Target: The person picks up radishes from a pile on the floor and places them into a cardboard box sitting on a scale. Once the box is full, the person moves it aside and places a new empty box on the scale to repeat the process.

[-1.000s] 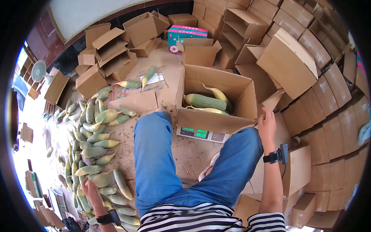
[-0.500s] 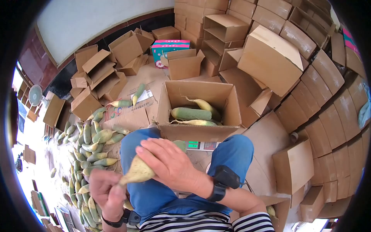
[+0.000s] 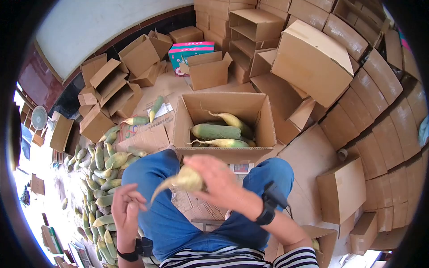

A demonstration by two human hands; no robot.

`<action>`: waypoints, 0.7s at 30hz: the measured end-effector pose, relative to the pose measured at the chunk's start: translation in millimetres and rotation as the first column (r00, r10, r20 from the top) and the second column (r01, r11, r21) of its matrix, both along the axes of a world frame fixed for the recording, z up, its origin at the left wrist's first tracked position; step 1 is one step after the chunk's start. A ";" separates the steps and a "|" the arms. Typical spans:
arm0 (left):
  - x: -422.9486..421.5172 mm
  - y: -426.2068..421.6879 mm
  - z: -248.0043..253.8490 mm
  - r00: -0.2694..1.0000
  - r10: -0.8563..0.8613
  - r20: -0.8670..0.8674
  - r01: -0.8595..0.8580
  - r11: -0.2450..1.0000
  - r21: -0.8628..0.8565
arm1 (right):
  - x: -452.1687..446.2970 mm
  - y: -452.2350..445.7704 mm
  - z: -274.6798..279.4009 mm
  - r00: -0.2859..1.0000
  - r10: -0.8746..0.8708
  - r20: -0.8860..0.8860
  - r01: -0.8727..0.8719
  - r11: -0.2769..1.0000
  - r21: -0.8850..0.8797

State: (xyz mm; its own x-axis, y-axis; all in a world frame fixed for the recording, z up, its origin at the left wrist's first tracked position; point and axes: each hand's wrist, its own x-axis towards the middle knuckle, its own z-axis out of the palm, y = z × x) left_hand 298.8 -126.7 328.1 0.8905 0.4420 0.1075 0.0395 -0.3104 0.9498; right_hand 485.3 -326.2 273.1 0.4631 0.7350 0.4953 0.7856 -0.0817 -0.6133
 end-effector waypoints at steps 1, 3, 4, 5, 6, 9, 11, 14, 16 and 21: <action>2.2 8.0 -7.9 0.996 0.091 0.010 -0.091 0.991 0.100 | 13.8 -1.6 14.5 0.998 -0.060 0.006 0.060 0.998 -0.004; 10.4 23.3 -22.8 0.976 0.205 0.075 -0.218 0.929 0.301 | 47.8 -3.0 26.3 0.987 -0.161 -0.011 0.162 0.987 0.015; 15.3 31.2 -29.9 0.976 0.205 0.077 -0.219 0.930 0.297 | 66.6 -3.4 30.6 0.975 -0.220 0.023 0.221 0.975 -0.019; 20.0 39.0 -37.3 0.980 0.192 0.062 -0.200 0.891 0.407 | 86.7 -1.9 29.6 0.962 -0.266 0.063 0.270 0.961 -0.055; 23.9 45.5 -45.6 0.982 0.181 0.045 -0.178 0.840 0.513 | 105.0 -0.8 25.4 0.949 -0.302 0.088 0.310 0.945 -0.104; 32.1 51.6 -54.0 0.988 0.094 0.119 -0.148 0.780 0.608 | 160.8 0.4 -29.5 0.927 -0.352 0.130 0.369 0.917 -0.150; 33.7 50.5 -53.2 0.991 0.044 0.123 -0.116 0.728 0.675 | 185.9 -2.2 -64.3 0.881 -0.443 0.168 0.474 0.819 -0.323; 34.0 48.0 -51.9 0.992 0.021 0.127 -0.105 0.702 0.704 | 193.3 -6.8 -81.3 0.822 -0.522 0.230 0.536 0.571 -0.622; 34.9 48.3 -51.1 0.992 0.017 0.124 -0.101 0.692 0.715 | 197.6 -13.5 -79.3 0.868 -0.472 0.154 0.440 0.588 -0.678; 34.8 47.4 -53.6 0.995 0.022 0.100 -0.089 0.659 0.747 | 162.9 -46.4 -24.6 0.899 -0.430 -0.082 0.343 0.808 -0.480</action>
State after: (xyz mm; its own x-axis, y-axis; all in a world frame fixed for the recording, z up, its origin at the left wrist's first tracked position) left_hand 333.5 -79.3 274.5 0.8412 0.2296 0.4895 0.0199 -0.9179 0.3964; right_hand 648.3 -372.6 248.5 0.8031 0.5944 0.0421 0.5113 -0.6512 -0.5608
